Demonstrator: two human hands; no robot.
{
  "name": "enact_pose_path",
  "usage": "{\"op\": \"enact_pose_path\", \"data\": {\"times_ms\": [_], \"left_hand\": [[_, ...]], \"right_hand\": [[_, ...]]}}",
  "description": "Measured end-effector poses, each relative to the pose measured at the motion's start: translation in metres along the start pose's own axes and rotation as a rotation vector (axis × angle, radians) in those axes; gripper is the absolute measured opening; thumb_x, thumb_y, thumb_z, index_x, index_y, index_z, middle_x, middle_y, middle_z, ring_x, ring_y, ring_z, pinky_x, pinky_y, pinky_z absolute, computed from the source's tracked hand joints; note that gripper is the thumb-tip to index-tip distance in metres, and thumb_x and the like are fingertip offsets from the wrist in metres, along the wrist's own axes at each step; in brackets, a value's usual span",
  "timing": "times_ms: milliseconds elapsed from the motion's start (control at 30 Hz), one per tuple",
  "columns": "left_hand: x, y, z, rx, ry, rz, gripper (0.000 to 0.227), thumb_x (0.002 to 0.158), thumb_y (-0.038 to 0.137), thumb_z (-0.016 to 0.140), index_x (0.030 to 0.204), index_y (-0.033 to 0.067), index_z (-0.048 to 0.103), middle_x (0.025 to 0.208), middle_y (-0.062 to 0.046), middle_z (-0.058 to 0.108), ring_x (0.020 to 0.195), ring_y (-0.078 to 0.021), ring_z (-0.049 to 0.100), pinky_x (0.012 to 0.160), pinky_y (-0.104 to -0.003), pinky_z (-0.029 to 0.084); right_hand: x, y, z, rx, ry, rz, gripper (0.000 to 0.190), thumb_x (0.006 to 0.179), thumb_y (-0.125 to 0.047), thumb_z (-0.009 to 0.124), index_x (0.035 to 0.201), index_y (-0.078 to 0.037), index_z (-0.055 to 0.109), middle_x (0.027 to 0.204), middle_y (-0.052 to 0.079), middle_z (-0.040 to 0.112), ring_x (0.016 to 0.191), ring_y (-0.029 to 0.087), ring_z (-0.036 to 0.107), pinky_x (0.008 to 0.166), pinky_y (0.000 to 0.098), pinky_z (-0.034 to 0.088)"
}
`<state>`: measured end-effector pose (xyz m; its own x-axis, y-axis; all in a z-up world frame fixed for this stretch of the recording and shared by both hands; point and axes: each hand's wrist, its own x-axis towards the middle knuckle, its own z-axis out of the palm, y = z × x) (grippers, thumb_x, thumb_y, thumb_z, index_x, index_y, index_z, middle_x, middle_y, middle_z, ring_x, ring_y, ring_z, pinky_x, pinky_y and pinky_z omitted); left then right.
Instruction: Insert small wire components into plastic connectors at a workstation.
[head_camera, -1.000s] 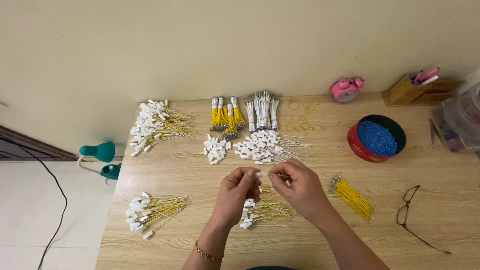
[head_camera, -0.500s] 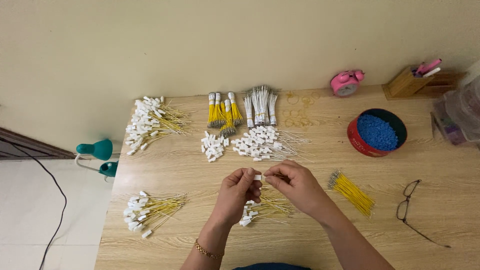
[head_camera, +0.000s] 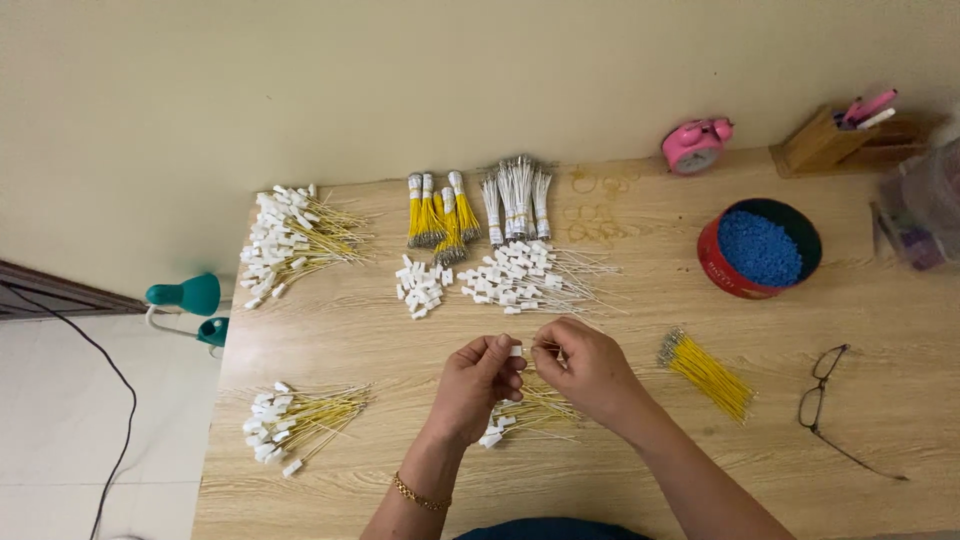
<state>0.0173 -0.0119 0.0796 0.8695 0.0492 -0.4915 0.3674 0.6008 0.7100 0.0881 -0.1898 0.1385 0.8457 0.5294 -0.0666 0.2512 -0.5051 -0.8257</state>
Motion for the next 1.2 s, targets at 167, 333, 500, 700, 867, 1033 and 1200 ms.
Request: {"op": "enact_pose_path", "data": {"times_ms": [167,333,500,700,867,1033,1200], "left_hand": [[0.006,-0.006,-0.008,-0.05,0.011,-0.056,0.03,0.099,0.032,0.065,0.105,0.0024,0.066,0.086,-0.007,0.07,0.065,-0.014,0.064,0.058,-0.03,0.057],[0.015,-0.016,-0.018,-0.099,0.038,-0.091,0.028,0.098,0.031,0.065,0.105,0.0041,0.065,0.085,-0.006,0.07,0.066,-0.0142,0.063,0.058,-0.031,0.056],[0.025,-0.029,-0.029,-0.074,0.069,-0.147,0.03,0.1,0.033,0.064,0.104,0.0027,0.066,0.084,-0.006,0.068,0.066,-0.0149,0.062,0.059,-0.031,0.055],[0.027,-0.031,-0.026,-0.041,0.058,-0.184,0.034,0.1,0.036,0.063,0.102,0.0025,0.067,0.083,-0.006,0.068,0.065,-0.0153,0.061,0.058,-0.03,0.053],[0.032,-0.032,-0.031,0.062,0.096,-0.206,0.034,0.101,0.036,0.063,0.101,0.0019,0.067,0.083,-0.007,0.069,0.066,-0.015,0.061,0.059,-0.031,0.054],[0.05,-0.015,-0.035,0.778,0.284,0.011,0.035,0.095,0.036,0.07,0.107,0.0039,0.071,0.087,-0.01,0.071,0.072,-0.0197,0.065,0.063,-0.035,0.056],[0.1,-0.017,-0.05,1.44,0.425,0.581,0.03,0.087,0.024,0.076,0.116,0.0169,0.075,0.108,-0.007,0.069,0.093,-0.0275,0.071,0.075,-0.041,0.058]], "right_hand": [[0.007,0.012,0.013,-0.017,-0.001,0.037,0.015,0.087,-0.018,0.069,0.093,-0.005,0.067,0.087,0.006,0.07,0.074,0.018,0.07,0.066,0.0331,0.055],[0.011,0.02,0.022,-0.081,-0.072,0.072,0.015,0.09,-0.021,0.068,0.094,-0.007,0.067,0.089,0.004,0.07,0.076,0.018,0.071,0.067,0.0326,0.056],[0.009,0.048,0.041,0.106,-0.079,0.184,0.016,0.09,-0.02,0.068,0.096,-0.005,0.067,0.088,0.006,0.071,0.077,0.017,0.071,0.069,0.0323,0.056],[0.014,0.047,0.039,0.174,-0.043,0.154,0.015,0.091,-0.02,0.067,0.095,-0.005,0.066,0.088,0.006,0.071,0.078,0.017,0.072,0.067,0.0327,0.057],[0.019,0.05,0.047,0.037,-0.076,0.119,0.017,0.091,-0.022,0.067,0.093,-0.006,0.065,0.085,0.006,0.068,0.073,0.018,0.07,0.065,0.0342,0.055],[0.017,0.084,0.074,-0.11,-0.232,0.239,0.024,0.098,-0.025,0.064,0.091,-0.002,0.062,0.085,0.01,0.063,0.072,0.024,0.064,0.067,0.0392,0.052],[0.007,0.123,0.098,-0.059,-0.193,0.091,0.025,0.099,-0.023,0.06,0.101,-0.001,0.072,0.092,0.012,0.064,0.084,0.024,0.062,0.077,0.0395,0.051]]}}
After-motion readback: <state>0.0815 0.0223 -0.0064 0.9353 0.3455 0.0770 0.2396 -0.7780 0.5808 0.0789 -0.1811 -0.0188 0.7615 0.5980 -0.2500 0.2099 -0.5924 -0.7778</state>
